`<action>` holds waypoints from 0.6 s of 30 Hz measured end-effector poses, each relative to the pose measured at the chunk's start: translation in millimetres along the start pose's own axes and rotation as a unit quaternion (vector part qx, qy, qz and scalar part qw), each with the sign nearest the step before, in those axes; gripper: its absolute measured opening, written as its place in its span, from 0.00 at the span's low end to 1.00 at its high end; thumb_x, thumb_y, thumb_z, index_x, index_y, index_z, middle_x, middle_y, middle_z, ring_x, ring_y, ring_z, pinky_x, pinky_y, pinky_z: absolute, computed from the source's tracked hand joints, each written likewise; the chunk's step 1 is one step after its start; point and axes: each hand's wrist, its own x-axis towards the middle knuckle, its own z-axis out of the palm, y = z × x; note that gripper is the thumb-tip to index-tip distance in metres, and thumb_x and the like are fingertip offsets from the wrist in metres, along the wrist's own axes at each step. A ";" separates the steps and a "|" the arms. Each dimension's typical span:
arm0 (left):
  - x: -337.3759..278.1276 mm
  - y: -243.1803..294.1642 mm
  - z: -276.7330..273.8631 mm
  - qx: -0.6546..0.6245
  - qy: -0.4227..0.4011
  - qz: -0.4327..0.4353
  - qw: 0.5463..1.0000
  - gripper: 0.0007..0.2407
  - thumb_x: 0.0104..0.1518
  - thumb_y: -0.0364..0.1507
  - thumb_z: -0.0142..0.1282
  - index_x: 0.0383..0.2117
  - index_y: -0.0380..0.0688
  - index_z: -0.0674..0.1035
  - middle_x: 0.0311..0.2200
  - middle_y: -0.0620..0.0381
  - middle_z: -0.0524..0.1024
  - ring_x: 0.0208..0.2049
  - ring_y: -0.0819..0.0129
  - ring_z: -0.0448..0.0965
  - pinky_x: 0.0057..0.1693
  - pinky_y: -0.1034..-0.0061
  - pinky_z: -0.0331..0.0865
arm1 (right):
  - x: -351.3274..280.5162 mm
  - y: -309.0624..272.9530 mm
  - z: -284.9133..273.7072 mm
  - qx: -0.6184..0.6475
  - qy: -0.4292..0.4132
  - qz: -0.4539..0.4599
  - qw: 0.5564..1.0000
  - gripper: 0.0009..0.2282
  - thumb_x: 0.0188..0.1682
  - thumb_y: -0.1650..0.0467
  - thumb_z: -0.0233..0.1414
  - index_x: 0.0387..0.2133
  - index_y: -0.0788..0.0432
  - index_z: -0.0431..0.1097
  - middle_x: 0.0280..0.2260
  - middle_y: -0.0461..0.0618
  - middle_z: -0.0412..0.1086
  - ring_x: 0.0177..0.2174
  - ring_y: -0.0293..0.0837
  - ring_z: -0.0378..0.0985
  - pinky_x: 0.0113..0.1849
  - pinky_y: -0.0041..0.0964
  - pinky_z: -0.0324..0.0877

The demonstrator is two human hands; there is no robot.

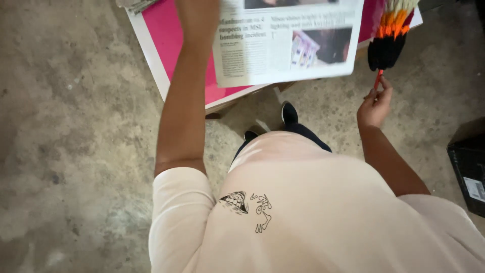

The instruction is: Dusting and flipping through a stack of newspapers on a table.

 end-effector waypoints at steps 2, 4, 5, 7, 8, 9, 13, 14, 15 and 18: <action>-9.5 -33.3 20.0 -0.039 0.033 -0.093 0.994 0.07 0.55 0.30 0.57 0.22 0.43 0.78 0.20 0.61 0.74 0.19 0.71 0.68 0.29 0.69 0.66 | -8.8 -13.5 -4.0 -0.033 -0.016 -0.012 0.999 0.15 0.66 0.77 0.39 0.65 0.56 0.56 0.34 0.50 0.64 0.32 0.43 0.68 0.36 0.42 0.66; -30.6 -58.6 40.2 -0.059 0.044 -0.142 0.987 0.07 0.55 0.30 0.57 0.22 0.42 0.78 0.18 0.61 0.74 0.18 0.72 0.68 0.28 0.71 0.66 | -5.5 18.8 12.4 0.063 -0.017 -0.004 0.998 0.21 0.60 0.81 0.39 0.64 0.54 0.58 0.34 0.46 0.62 0.31 0.39 0.63 0.38 0.35 0.63; -42.7 -69.9 50.6 -0.078 0.056 -0.189 0.977 0.07 0.56 0.31 0.58 0.23 0.42 0.78 0.17 0.61 0.74 0.17 0.73 0.68 0.27 0.72 0.67 | -5.9 36.0 19.1 0.160 -0.016 0.003 0.987 0.27 0.54 0.86 0.39 0.64 0.52 0.61 0.33 0.41 0.59 0.30 0.35 0.57 0.39 0.29 0.60; -75.9 -93.1 81.4 -0.084 0.037 -0.231 0.969 0.04 0.56 0.30 0.58 0.33 0.44 0.79 0.25 0.60 0.79 0.24 0.70 0.76 0.32 0.72 0.72 | -20.3 7.6 20.5 0.066 -0.040 -0.046 0.996 0.26 0.55 0.85 0.42 0.65 0.54 0.58 0.35 0.46 0.63 0.30 0.38 0.62 0.36 0.31 0.63; -91.2 -106.6 95.1 -0.083 0.027 -0.270 0.959 0.09 0.57 0.29 0.58 0.42 0.47 0.79 0.33 0.59 0.84 0.30 0.67 0.85 0.38 0.72 0.78 | -24.3 -8.0 24.4 -0.022 -0.069 -0.102 0.992 0.26 0.56 0.85 0.44 0.67 0.57 0.56 0.36 0.52 0.66 0.30 0.42 0.68 0.34 0.34 0.66; -103.3 -102.5 98.1 -0.085 0.022 -0.271 0.958 0.09 0.57 0.29 0.58 0.42 0.47 0.79 0.33 0.59 0.84 0.30 0.67 0.85 0.38 0.72 0.78 | -30.7 -17.7 33.2 -0.026 -0.069 -0.099 0.992 0.26 0.56 0.85 0.44 0.67 0.57 0.56 0.36 0.52 0.66 0.30 0.42 0.68 0.34 0.34 0.66; -164.3 -68.7 97.5 0.087 -0.109 -0.248 0.959 0.33 0.57 0.30 0.65 0.65 0.38 0.56 0.63 0.37 0.60 0.63 0.41 0.62 0.67 0.51 0.62 | -32.9 -63.2 55.7 -0.081 -0.092 -0.179 0.976 0.19 0.58 0.82 0.46 0.63 0.64 0.58 0.39 0.59 0.74 0.30 0.48 0.74 0.32 0.41 0.70; -182.3 -57.4 93.3 0.141 -0.139 -0.148 0.969 0.26 0.56 0.29 0.60 0.59 0.29 0.66 0.55 0.36 0.68 0.57 0.43 0.68 0.64 0.54 0.62 | -30.9 -76.7 59.9 -0.105 -0.095 -0.197 0.970 0.19 0.57 0.82 0.45 0.62 0.65 0.59 0.39 0.62 0.74 0.31 0.51 0.76 0.34 0.44 0.71; -198.6 -43.5 85.0 0.144 -0.137 -0.149 0.969 0.26 0.56 0.29 0.60 0.59 0.29 0.66 0.55 0.36 0.68 0.57 0.43 0.68 0.64 0.54 0.62 | -24.9 -75.6 62.8 -0.102 -0.095 -0.199 0.970 0.19 0.57 0.82 0.45 0.62 0.65 0.59 0.39 0.62 0.74 0.31 0.51 0.76 0.34 0.44 0.71; -250.7 -16.7 75.4 0.155 -0.114 -0.081 0.978 0.23 0.53 0.32 0.64 0.56 0.38 0.77 0.55 0.43 0.75 0.60 0.45 0.71 0.66 0.49 0.61 | -13.8 -65.6 74.1 -0.143 -0.080 -0.194 0.967 0.15 0.59 0.75 0.49 0.59 0.56 0.67 0.39 0.59 0.71 0.38 0.59 0.79 0.39 0.54 0.74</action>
